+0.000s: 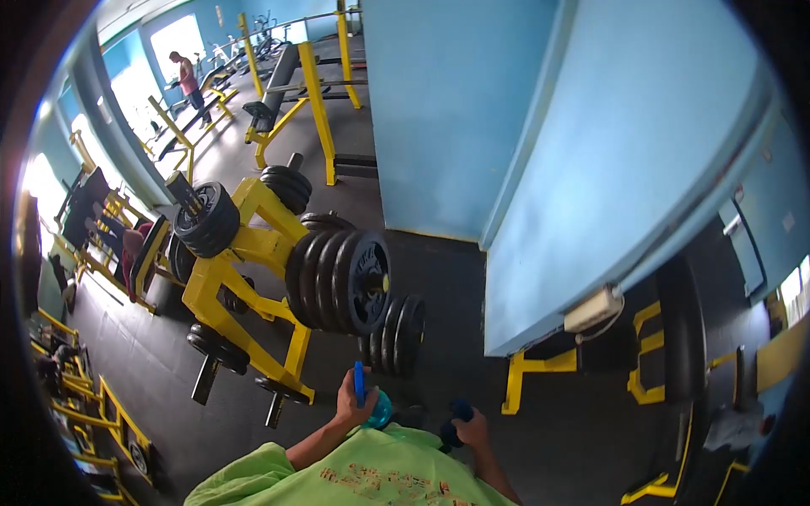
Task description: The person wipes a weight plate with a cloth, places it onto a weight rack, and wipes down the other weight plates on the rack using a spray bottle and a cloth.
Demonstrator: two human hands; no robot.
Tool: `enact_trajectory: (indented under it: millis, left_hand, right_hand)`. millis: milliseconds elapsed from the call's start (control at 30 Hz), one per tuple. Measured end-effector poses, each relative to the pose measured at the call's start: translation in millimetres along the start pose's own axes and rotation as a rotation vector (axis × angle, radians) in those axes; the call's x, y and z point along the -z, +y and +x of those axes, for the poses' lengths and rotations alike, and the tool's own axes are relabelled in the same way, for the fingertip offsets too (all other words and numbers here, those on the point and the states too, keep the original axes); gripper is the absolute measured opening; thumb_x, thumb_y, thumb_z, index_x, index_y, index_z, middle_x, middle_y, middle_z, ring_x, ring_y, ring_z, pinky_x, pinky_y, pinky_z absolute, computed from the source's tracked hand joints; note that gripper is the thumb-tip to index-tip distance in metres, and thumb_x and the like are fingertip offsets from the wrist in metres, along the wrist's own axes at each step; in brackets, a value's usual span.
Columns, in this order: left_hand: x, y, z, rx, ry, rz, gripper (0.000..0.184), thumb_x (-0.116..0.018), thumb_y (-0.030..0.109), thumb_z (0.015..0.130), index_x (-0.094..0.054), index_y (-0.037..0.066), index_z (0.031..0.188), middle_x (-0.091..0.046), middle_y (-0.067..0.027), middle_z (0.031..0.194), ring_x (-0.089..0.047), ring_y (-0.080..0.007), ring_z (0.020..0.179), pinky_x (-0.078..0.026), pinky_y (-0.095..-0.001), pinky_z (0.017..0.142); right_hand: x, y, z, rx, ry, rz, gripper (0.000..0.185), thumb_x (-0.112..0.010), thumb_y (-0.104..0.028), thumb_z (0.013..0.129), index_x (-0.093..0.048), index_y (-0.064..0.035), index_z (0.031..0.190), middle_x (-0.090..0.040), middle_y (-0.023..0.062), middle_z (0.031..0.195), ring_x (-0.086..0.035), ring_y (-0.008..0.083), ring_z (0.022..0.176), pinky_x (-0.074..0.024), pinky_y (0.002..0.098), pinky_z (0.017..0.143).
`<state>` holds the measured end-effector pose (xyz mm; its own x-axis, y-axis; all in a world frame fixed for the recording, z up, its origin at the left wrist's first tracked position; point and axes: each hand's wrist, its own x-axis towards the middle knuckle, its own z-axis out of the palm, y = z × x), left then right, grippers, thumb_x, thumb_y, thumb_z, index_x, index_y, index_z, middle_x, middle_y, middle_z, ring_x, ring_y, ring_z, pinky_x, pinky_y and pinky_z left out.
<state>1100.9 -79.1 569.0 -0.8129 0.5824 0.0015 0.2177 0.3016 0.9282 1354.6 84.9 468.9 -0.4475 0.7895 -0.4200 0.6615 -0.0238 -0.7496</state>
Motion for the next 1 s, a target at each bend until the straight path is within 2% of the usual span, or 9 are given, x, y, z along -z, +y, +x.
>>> enact_trajectory:
  millis: [267, 400, 433, 600, 700, 833, 900, 933, 1000]
  left_hand:
    - [-6.6, 48.0, 41.0, 0.065, 0.198, -0.072, 0.028, -0.07, 0.013, 0.075, -0.056, 0.007, 0.098, -0.061, -0.0122, 0.082, -0.063, -0.0279, 0.072, -0.05, -0.037, 0.067]
    - [13.7, 67.1, 57.8, 0.087, 0.1, -0.058, 0.025, -0.069, 0.012, 0.076, -0.056, 0.007, 0.097, -0.061, -0.0115, 0.082, -0.063, -0.0289, 0.072, -0.05, -0.0365, 0.068]
    - [17.9, 67.8, 57.8, 0.048, 0.084, -0.059, 0.031, -0.069, 0.01, 0.075, -0.057, 0.006, 0.103, -0.062, -0.011, 0.087, -0.064, -0.0287, 0.074, -0.051, -0.0358, 0.068]
    - [14.6, 82.7, 51.8, 0.046, 0.445, -0.065, 0.039, -0.067, 0.006, 0.078, -0.054, 0.008, 0.114, -0.061, -0.0062, 0.092, -0.059, -0.0139, 0.073, -0.049, -0.0289, 0.067]
    - [3.1, 85.7, 51.9, 0.09, 0.578, -0.102, 0.041, -0.067, 0.006, 0.079, -0.053, 0.007, 0.117, -0.061, -0.0055, 0.1, -0.057, -0.0108, 0.075, -0.049, -0.0271, 0.068]
    - [-24.9, 103.9, 56.3, 0.19, 0.828, -0.044, 0.041, -0.067, 0.01, 0.08, -0.053, 0.006, 0.118, -0.061, -0.0087, 0.103, -0.06, -0.0138, 0.072, -0.05, -0.028, 0.066]
    - [-40.2, 113.4, 56.1, 0.204, 0.971, -0.088, 0.041, -0.067, 0.013, 0.081, -0.053, 0.005, 0.119, -0.061, -0.0075, 0.106, -0.058, -0.0131, 0.071, -0.05, -0.0278, 0.067]
    - [-46.5, 114.1, 53.8, 0.217, 1.02, -0.088, 0.041, -0.067, 0.013, 0.081, -0.053, 0.005, 0.119, -0.061, -0.0075, 0.106, -0.058, -0.0131, 0.071, -0.05, -0.0278, 0.067]
    - [-66.5, 113.1, 54.3, 0.272, 1.096, -0.057, 0.041, -0.067, 0.014, 0.08, -0.054, 0.005, 0.118, -0.06, -0.0081, 0.104, -0.057, -0.0129, 0.072, -0.05, -0.028, 0.068]
  right_hand:
    - [45.6, -159.3, 119.5, 0.333, -0.071, -0.047, 0.049, -0.074, -0.018, 0.07, -0.06, 0.0027, 0.112, -0.066, 0.0202, 0.1, -0.064, 0.0328, 0.096, -0.049, 0.0392, 0.086]
    - [32.7, -278.5, 136.8, 0.91, 0.066, 0.161, 0.046, -0.069, -0.009, 0.073, -0.057, 0.0039, 0.116, -0.061, 0.0185, 0.108, -0.06, 0.0296, 0.098, -0.0469, 0.0368, 0.088]
    - [31.5, -319.1, 128.8, 1.062, 0.011, 0.067, 0.053, -0.071, -0.01, 0.073, -0.054, 0.0043, 0.121, -0.054, 0.0218, 0.119, -0.057, 0.0358, 0.106, -0.0444, 0.0398, 0.093]
    - [-24.6, -419.9, 110.6, 1.507, -0.329, -0.476, 0.061, -0.069, -0.04, 0.074, -0.059, -0.0068, 0.125, -0.045, 0.0269, 0.133, -0.041, 0.0399, 0.128, -0.0307, 0.0507, 0.106]
    - [-55.5, -447.7, 126.1, 1.805, -0.603, -0.783, 0.058, -0.06, -0.055, 0.081, -0.064, -0.0147, 0.122, -0.045, 0.0165, 0.141, -0.038, 0.036, 0.133, -0.0227, 0.0515, 0.112]
    - [-79.1, -503.2, 178.5, 1.483, -0.943, -0.925, 0.061, -0.046, -0.062, 0.087, -0.059, -0.0199, 0.129, -0.041, 0.006, 0.148, -0.028, 0.0266, 0.142, -0.0181, 0.0464, 0.115]
    - [-98.3, -504.8, 220.0, 1.289, -0.747, -0.95, 0.076, -0.043, -0.065, 0.087, -0.043, -0.0113, 0.142, -0.037, 0.01, 0.15, -0.031, 0.028, 0.14, -0.0229, 0.0467, 0.113]
    - [-104.2, -509.3, 237.4, 1.017, -0.943, -0.817, 0.082, -0.044, -0.066, 0.087, -0.039, -0.0061, 0.143, -0.035, 0.0179, 0.149, -0.03, 0.0298, 0.14, -0.0249, 0.0484, 0.112]
    - [-106.0, -511.0, 219.3, 1.107, -0.913, -0.945, 0.09, -0.05, -0.068, 0.082, -0.036, -0.0043, 0.144, -0.03, 0.0269, 0.149, -0.025, 0.0413, 0.14, -0.0249, 0.0534, 0.111]
